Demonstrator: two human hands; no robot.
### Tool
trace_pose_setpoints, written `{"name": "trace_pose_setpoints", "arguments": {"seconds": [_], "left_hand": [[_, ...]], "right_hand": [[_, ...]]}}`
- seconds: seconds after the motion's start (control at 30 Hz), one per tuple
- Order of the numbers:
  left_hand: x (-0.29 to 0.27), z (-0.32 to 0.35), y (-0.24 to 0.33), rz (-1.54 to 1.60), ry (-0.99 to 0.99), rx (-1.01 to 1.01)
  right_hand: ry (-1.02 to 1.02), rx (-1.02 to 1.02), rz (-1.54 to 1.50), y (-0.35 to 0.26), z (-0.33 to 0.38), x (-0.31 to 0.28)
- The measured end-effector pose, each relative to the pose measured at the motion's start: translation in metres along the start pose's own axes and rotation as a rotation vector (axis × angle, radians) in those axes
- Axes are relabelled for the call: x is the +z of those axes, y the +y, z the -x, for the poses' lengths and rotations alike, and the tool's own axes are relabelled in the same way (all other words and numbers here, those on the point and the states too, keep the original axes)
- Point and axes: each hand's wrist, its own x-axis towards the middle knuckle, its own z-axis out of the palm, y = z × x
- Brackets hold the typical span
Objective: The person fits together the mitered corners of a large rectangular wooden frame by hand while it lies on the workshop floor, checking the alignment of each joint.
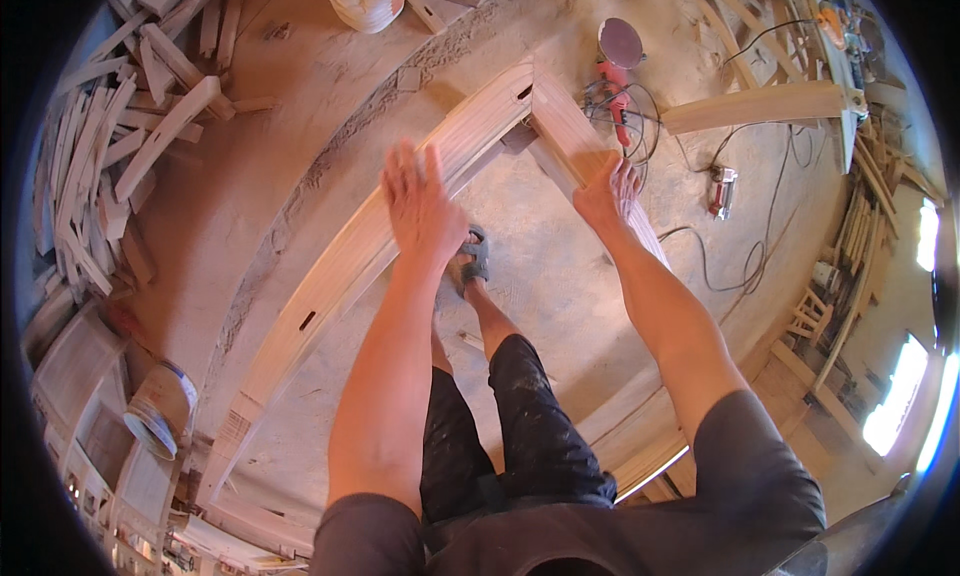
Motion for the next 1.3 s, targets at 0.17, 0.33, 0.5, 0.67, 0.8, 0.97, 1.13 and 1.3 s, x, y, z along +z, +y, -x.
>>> {"name": "trace_pose_setpoints", "arguments": {"seconds": [0.17,0.33,0.5,0.67,0.8,0.97,1.13,1.3], "left_hand": [[-0.022,0.159,-0.057,0.072,0.084,-0.253],[-0.043,0.402,-0.161,0.178,-0.147,-0.798],[0.008,0.592,-0.196,0.41,-0.042,-1.076],[-0.017,0.758,-0.191,0.587,-0.019,-1.337],[-0.025,0.859,-0.184,0.914,0.136,-1.442],[0.016,1.012,-0.214,0.909,0.312,-1.764],[-0.018,1.111,-0.345,0.742,0.61,-1.88],[-0.091,1.151,-0.494,0.776,0.854,-1.916]], "right_hand": [[0.006,0.022,0.131,-0.004,0.01,-0.024],[-0.185,-0.072,0.061,-0.097,0.072,-0.031],[-0.334,-0.424,0.034,-0.116,0.166,-0.008],[-0.48,-0.856,-0.068,-0.247,0.364,0.0],[-0.591,-1.049,0.213,-0.329,0.47,0.016],[-0.799,-1.349,0.255,-0.482,0.656,0.052],[-0.746,-1.628,0.122,-0.708,0.878,0.002],[-0.657,-1.786,-0.192,-0.9,1.037,0.0]]}}
